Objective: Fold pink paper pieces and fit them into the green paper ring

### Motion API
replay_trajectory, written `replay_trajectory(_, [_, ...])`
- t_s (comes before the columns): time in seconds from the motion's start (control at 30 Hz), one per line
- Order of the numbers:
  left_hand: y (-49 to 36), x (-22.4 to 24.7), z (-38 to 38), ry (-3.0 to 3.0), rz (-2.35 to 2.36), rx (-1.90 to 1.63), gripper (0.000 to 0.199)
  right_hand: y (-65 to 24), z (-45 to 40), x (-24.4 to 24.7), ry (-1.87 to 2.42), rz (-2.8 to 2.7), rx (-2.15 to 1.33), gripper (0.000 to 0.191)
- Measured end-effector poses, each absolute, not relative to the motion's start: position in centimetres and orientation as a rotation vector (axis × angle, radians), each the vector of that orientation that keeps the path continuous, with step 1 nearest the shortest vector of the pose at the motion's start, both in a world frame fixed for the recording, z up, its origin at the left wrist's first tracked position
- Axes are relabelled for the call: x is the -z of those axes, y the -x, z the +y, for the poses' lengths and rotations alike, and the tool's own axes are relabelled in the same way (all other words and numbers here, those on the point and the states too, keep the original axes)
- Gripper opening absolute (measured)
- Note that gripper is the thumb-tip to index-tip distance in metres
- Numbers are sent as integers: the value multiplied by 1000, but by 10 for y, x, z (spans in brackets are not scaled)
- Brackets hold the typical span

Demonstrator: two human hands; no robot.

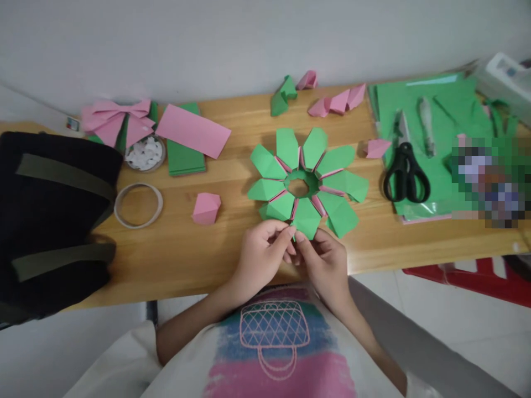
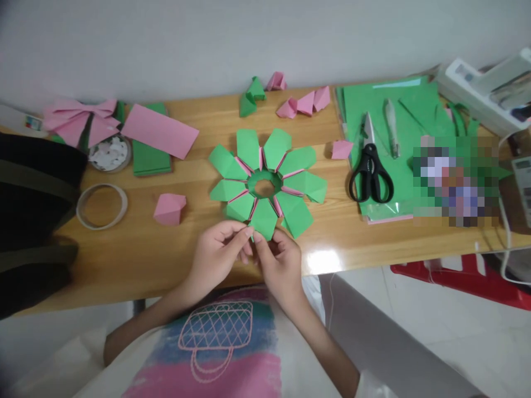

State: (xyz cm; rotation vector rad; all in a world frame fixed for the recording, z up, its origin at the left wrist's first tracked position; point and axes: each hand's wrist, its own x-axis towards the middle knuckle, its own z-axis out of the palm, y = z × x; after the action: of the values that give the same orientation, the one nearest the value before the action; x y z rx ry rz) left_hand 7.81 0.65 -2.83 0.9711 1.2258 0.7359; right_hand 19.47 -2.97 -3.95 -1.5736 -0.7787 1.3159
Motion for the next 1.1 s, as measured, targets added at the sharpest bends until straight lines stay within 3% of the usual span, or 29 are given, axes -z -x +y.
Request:
replay_trajectory(0.43, [-70, 30, 8, -1084, 1266, -790, 26, -194, -31, 43, 1478, -857, -1345, 17])
replay_trajectory(0.67, [-58, 24, 7, -1815, 1508, -763, 16, -194, -30, 45, 1454, -883, -1273, 15])
replay_trajectory(0.83, [-47, 19, 11, -2424, 1273, -856, 12, -194, -29, 44, 1425, -860, -1293, 15])
replay_trajectory(1.1, [-44, 14, 17, -2512, 1199, -773, 13, -194, -27, 40, 1418, -834, -1298, 11])
